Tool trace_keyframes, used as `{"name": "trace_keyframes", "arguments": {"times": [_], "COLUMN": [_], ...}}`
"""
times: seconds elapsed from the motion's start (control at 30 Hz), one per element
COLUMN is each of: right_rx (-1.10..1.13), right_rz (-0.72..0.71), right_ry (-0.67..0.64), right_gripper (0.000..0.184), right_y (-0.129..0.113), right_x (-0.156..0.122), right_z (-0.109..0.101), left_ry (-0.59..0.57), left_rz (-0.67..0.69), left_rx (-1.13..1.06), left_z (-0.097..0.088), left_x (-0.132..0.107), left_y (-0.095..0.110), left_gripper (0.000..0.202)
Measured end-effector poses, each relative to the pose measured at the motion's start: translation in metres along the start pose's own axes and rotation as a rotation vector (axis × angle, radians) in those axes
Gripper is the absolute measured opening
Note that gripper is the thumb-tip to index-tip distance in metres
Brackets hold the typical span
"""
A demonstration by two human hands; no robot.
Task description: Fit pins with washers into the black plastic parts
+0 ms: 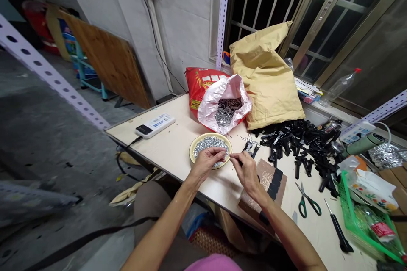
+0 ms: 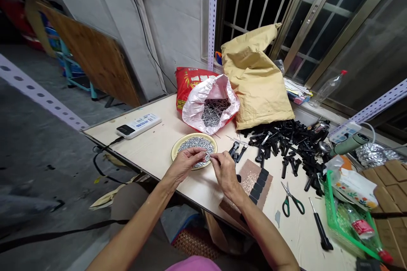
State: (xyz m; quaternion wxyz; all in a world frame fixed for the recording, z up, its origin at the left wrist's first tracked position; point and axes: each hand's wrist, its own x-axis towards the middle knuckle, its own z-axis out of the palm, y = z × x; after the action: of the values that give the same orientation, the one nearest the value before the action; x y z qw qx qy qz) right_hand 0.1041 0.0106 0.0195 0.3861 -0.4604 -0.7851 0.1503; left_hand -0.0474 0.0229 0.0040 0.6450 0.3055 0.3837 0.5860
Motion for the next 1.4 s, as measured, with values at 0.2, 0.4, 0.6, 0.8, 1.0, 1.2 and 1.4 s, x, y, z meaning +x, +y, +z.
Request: {"name": "trace_keyframes", "arguments": {"times": [0.2, 0.4, 0.6, 0.8, 1.0, 1.2, 1.4], "right_rx": [-0.092, -0.149, -0.135, -0.295, -0.505, -0.428, -0.264], "right_rz": [0.017, 0.025, -0.014, -0.017, -0.09, -0.037, 0.017], "right_ry": [-0.027, -0.01, 0.06, 0.036, 0.034, -0.035, -0.025], "right_gripper": [0.018, 0.018, 0.013, 0.02, 0.019, 0.02, 0.023], "right_y": [-0.003, -0.002, -0.001, -0.002, 0.001, 0.002, -0.003], "right_x": [-0.004, -0.008, -0.012, -0.017, -0.02, -0.02, -0.017], "right_z": [-0.005, -0.005, 0.0, -0.004, -0.003, -0.007, -0.011], "left_ry": [0.002, -0.014, -0.006, 0.01, 0.019, 0.001, -0.055], "left_rz": [-0.018, -0.061, -0.057, -0.049, 0.036, 0.031, -0.077], "left_rx": [-0.003, 0.02, 0.011, 0.009, 0.101, 0.158, -0.001], "left_z": [0.003, 0.007, 0.012, 0.016, 0.016, 0.013, 0.012], "left_x": [-0.001, -0.001, -0.004, -0.007, -0.008, -0.009, -0.008], "left_y": [-0.001, -0.004, -0.008, -0.011, -0.014, -0.012, -0.01], "left_gripper": [0.04, 0.043, 0.041, 0.042, 0.036, 0.039, 0.042]}}
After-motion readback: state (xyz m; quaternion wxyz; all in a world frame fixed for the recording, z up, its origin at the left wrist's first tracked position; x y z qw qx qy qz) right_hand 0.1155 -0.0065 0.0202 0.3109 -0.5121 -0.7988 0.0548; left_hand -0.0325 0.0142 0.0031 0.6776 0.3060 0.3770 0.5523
